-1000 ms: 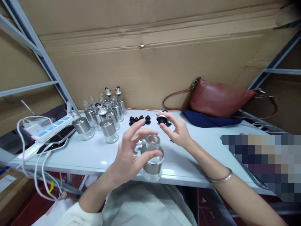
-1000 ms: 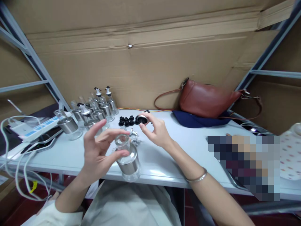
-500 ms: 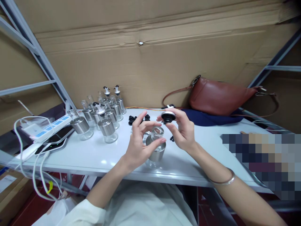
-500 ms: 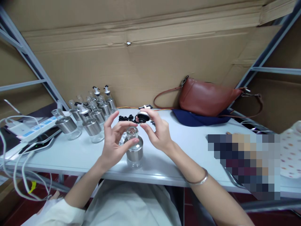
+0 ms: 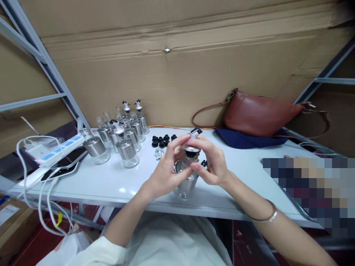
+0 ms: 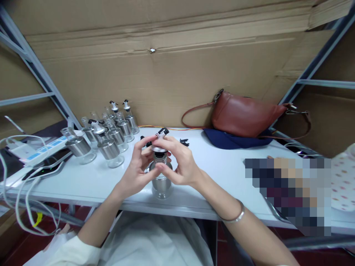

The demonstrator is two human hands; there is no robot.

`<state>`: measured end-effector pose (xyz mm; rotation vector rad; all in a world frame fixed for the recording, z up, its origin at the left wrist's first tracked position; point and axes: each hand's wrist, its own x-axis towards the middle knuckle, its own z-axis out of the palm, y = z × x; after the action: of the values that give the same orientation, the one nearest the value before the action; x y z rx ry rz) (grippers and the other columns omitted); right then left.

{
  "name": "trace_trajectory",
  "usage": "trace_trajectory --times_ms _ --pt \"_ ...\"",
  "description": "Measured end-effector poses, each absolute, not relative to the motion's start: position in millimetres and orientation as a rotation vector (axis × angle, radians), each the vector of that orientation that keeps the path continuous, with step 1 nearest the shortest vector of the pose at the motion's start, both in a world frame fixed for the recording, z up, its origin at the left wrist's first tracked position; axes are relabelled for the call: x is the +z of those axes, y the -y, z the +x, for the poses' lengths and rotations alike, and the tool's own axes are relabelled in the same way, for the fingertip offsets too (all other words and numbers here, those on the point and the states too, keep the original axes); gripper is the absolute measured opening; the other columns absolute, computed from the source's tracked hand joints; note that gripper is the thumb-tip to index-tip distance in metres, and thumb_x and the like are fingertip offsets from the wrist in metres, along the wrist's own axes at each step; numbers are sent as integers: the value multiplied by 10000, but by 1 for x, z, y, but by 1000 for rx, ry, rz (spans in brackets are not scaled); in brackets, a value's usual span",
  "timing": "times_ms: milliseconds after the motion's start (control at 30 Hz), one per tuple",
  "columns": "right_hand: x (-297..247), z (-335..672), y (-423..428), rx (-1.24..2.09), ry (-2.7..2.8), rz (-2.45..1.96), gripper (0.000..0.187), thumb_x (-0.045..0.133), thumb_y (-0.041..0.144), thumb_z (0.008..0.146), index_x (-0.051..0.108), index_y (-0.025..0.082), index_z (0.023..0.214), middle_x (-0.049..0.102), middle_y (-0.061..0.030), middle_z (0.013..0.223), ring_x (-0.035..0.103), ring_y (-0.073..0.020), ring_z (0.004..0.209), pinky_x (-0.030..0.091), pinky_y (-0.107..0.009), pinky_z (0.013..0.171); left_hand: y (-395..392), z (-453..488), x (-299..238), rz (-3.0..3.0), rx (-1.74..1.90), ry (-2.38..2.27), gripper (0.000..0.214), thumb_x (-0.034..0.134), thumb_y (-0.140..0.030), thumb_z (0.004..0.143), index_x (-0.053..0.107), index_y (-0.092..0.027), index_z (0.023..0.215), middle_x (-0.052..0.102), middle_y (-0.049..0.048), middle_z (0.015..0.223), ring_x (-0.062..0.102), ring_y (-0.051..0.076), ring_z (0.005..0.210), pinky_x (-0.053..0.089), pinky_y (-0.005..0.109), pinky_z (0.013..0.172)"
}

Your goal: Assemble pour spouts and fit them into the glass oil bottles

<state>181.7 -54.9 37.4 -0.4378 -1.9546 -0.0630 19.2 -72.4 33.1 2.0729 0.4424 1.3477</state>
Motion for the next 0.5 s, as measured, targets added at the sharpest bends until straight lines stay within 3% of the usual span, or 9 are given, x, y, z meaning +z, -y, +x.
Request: trace_trajectory --times_ms 100,233,500 --pt "39 181 54 -99 1958 -446 356 476 383 881 490 260 1215 685 -80 950 654 -272 888 534 -434 765 71 20 31 2117 1337 -434 571 548 -178 886 249 -306 1355 427 139 1408 634 153 896 571 322 792" --pt "39 179 55 -97 1939 -401 339 495 320 889 485 262 1223 681 -76 970 664 -237 854 544 -373 717 70 22 26 2155 1341 -446 660 573 -156 858 190 -303 1375 383 151 1425 602 195 1024 563 337 823" --pt "39 179 56 -90 1969 -439 331 459 346 902 468 254 1221 687 -73 996 665 -216 773 547 -364 679 71 29 18 2139 1394 -523 576 478 -328 937 134 -293 1399 484 143 1312 642 167 895 575 353 811"
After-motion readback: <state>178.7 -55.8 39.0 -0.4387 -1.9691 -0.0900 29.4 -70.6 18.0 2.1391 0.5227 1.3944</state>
